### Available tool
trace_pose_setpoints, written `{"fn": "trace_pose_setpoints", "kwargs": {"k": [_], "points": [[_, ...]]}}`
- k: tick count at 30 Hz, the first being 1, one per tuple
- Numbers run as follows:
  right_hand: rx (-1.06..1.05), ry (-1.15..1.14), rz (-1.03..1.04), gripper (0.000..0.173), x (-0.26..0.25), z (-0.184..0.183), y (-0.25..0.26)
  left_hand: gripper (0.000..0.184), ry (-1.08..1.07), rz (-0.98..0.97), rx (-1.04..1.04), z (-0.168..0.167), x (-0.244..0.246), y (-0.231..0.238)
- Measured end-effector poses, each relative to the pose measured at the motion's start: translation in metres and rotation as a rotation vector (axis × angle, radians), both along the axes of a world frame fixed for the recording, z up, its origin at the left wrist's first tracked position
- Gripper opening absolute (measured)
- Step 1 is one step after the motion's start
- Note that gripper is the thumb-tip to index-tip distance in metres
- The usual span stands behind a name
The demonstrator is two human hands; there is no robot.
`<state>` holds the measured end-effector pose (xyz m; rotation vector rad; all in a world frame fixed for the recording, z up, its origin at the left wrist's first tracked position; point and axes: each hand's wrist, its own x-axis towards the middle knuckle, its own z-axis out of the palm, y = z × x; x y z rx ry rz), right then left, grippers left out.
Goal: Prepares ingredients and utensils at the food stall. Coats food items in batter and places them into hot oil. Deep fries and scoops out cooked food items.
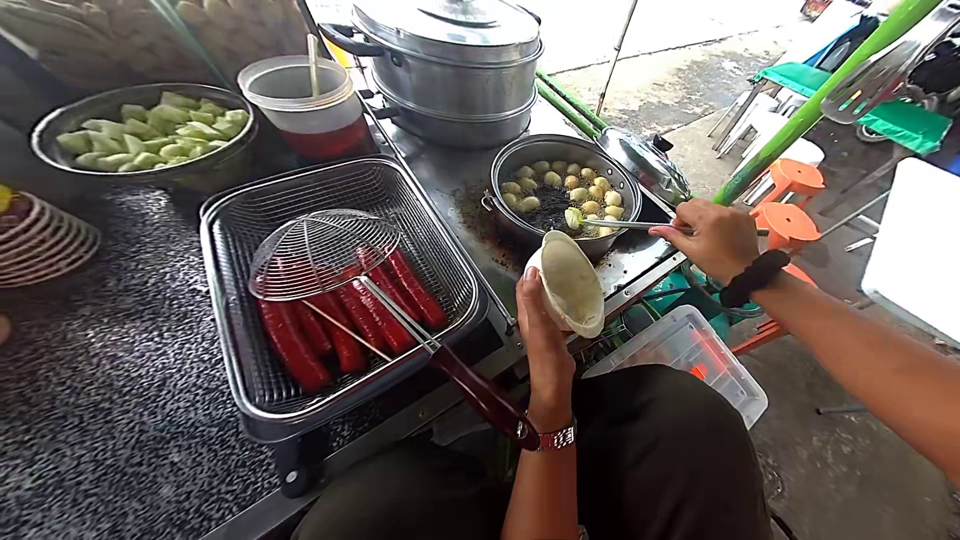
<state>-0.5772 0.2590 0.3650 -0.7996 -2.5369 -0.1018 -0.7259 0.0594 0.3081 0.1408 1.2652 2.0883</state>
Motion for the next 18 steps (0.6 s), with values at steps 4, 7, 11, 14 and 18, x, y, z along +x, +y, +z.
{"fn": "trace_pose_setpoints", "kwargs": {"k": [4, 7, 11, 14, 18], "points": [[0.481, -0.061, 0.18, 0.036, -0.005, -0.015, 0.008, 0.051, -0.01, 0.002, 0.009, 0.001, -0.002, -0.001], [0.533, -0.058, 0.194, 0.032, -0.005, -0.016, 0.009, 0.05, -0.02, -0.003, 0.007, 0.001, -0.001, -0.001], [0.117, 0.139, 0.176, 0.041, 0.004, 0.006, -0.003, 0.048, -0.013, -0.01, 0.028, 0.004, -0.001, -0.004], [-0.02, 0.209, 0.347, 0.046, 0.018, 0.029, -0.007, 0.047, -0.03, -0.014, 0.057, 0.007, -0.002, -0.005], [0.237, -0.004, 0.519, 0.051, 0.029, 0.035, -0.017, 0.047, -0.051, -0.024, 0.086, 0.01, -0.001, -0.005]]}}
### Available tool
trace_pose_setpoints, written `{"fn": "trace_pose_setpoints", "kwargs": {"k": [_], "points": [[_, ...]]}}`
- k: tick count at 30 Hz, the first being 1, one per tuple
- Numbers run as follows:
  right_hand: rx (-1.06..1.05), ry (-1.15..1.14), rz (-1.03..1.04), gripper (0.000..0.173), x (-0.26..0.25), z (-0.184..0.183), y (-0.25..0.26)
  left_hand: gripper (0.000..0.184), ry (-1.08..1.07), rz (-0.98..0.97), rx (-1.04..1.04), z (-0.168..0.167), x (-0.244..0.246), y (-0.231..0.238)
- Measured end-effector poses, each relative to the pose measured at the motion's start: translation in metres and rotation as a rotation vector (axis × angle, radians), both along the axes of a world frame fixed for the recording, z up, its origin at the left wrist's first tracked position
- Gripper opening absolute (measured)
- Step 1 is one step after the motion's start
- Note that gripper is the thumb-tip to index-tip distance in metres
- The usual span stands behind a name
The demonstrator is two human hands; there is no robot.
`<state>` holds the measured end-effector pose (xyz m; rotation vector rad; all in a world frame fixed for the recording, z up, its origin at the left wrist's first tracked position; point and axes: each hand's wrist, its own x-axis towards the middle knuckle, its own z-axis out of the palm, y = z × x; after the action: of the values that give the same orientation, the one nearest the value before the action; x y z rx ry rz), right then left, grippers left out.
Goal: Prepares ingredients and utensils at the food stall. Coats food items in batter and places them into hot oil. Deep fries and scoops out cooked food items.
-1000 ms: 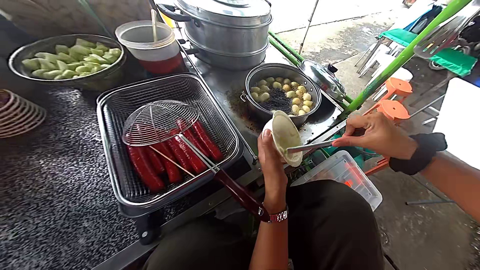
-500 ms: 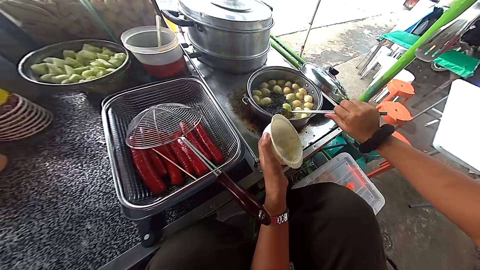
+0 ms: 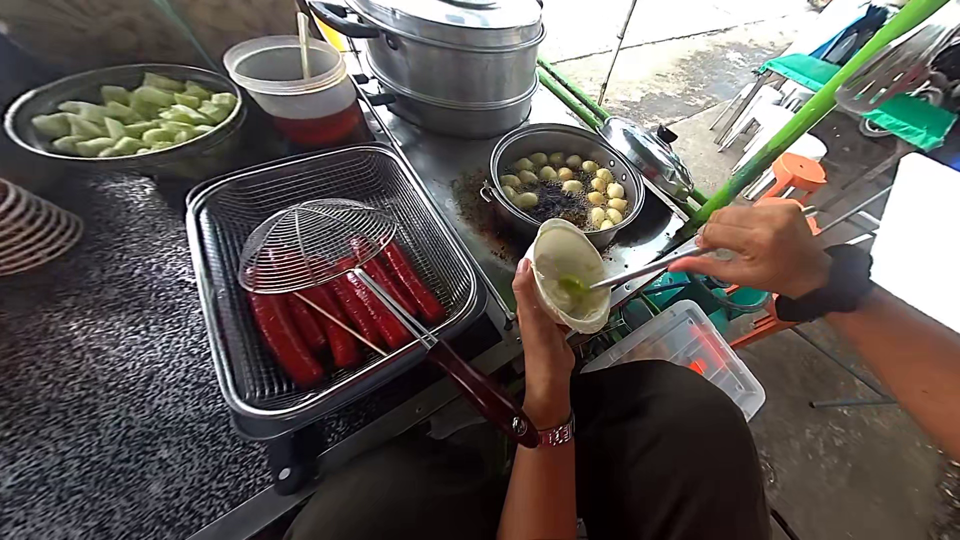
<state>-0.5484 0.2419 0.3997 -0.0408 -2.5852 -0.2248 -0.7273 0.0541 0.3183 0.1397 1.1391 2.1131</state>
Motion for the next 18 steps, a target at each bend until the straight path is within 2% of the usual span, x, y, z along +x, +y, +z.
{"fn": "trace_pose_setpoints", "kwargs": {"k": [3, 6, 8, 10, 12, 14, 15, 16, 18], "points": [[0.017, -0.017, 0.034, 0.05, 0.001, -0.002, -0.01, 0.048, 0.012, 0.002, 0.014, -0.001, -0.001, 0.0], [-0.197, -0.05, -0.003, 0.047, 0.002, -0.008, -0.02, 0.048, 0.029, 0.009, 0.008, -0.004, -0.001, 0.001], [-0.481, -0.081, -0.061, 0.041, 0.003, -0.012, -0.025, 0.046, 0.057, 0.023, -0.009, -0.007, 0.0, 0.003], [-0.89, -0.088, -0.112, 0.034, 0.002, -0.014, -0.031, 0.047, 0.108, 0.025, -0.025, -0.011, 0.0, 0.005], [-1.304, -0.105, -0.221, 0.032, 0.0, -0.013, -0.033, 0.05, 0.117, 0.019, -0.069, -0.015, -0.001, 0.007], [-1.6, -0.102, -0.357, 0.033, -0.002, -0.01, -0.028, 0.051, 0.096, 0.007, -0.097, -0.016, -0.001, 0.008], [-1.666, -0.088, -0.416, 0.032, -0.003, -0.01, -0.024, 0.051, 0.083, 0.001, -0.108, -0.017, -0.001, 0.008], [-1.646, -0.062, -0.477, 0.033, -0.006, -0.011, -0.018, 0.051, 0.065, -0.001, -0.114, -0.017, -0.001, 0.008], [-1.346, -0.015, -0.591, 0.036, -0.016, -0.021, -0.001, 0.051, 0.044, -0.002, -0.108, -0.015, -0.001, 0.007]]}}
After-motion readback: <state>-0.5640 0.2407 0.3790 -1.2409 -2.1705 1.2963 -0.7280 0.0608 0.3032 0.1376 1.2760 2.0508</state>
